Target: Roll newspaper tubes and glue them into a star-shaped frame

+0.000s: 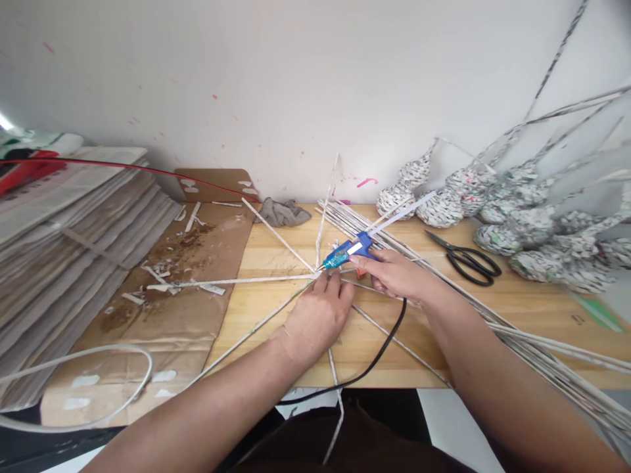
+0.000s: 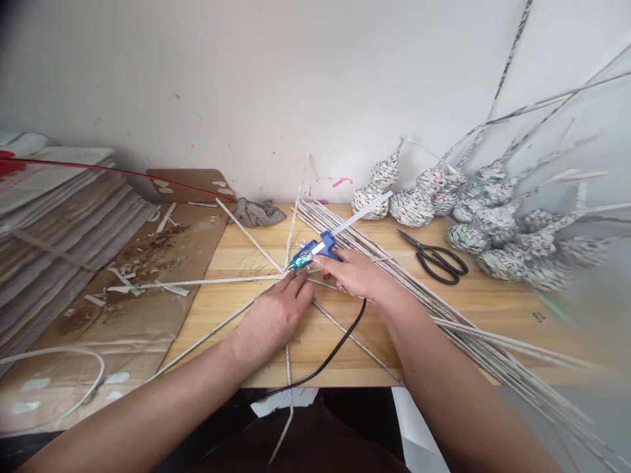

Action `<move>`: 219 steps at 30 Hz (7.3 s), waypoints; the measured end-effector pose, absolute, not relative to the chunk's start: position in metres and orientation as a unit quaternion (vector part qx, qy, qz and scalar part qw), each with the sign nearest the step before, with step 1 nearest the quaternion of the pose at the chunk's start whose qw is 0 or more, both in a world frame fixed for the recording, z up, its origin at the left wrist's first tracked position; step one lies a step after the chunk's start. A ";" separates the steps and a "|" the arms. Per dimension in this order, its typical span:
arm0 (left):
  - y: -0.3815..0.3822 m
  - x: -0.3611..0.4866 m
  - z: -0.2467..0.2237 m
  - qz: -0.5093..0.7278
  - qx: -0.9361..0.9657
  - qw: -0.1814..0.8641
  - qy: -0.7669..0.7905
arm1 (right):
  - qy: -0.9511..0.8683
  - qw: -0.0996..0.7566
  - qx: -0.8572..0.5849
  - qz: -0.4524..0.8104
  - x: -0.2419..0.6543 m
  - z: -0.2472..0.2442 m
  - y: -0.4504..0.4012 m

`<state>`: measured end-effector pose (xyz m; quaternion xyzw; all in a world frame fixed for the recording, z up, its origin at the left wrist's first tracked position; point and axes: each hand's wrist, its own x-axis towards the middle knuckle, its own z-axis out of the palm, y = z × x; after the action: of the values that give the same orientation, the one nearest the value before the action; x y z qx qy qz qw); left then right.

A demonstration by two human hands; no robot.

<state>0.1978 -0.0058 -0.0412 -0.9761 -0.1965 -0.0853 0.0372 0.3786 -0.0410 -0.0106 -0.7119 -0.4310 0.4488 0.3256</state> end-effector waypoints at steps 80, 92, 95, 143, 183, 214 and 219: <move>-0.011 0.189 -0.055 -0.179 -0.949 0.011 -0.259 | -0.465 0.354 -0.686 0.435 0.381 -0.012 -0.044; -0.011 0.188 -0.054 -0.174 -0.951 0.014 -0.257 | -0.475 0.328 -0.711 0.402 0.392 -0.020 -0.043; -0.011 0.188 -0.054 -0.174 -0.950 0.015 -0.257 | -0.495 0.323 -0.702 0.397 0.390 -0.012 -0.045; -0.010 0.188 -0.054 -0.158 -0.950 0.005 -0.267 | -0.617 0.208 -0.735 0.190 0.376 0.000 -0.049; -0.010 0.188 -0.054 -0.176 -0.949 0.011 -0.262 | -0.537 0.278 -0.711 0.358 0.389 -0.013 -0.046; -0.011 0.188 -0.053 -0.172 -0.950 0.015 -0.261 | -0.443 0.342 -0.693 0.455 0.381 -0.015 -0.042; -0.011 0.188 -0.054 -0.173 -0.949 0.015 -0.262 | -0.442 0.355 -0.684 0.459 0.382 -0.014 -0.043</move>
<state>0.1882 -0.0106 -0.0539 -0.9495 -0.2617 -0.1726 0.0146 0.3824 -0.0434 -0.0141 -0.6836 -0.4425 0.4593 0.3549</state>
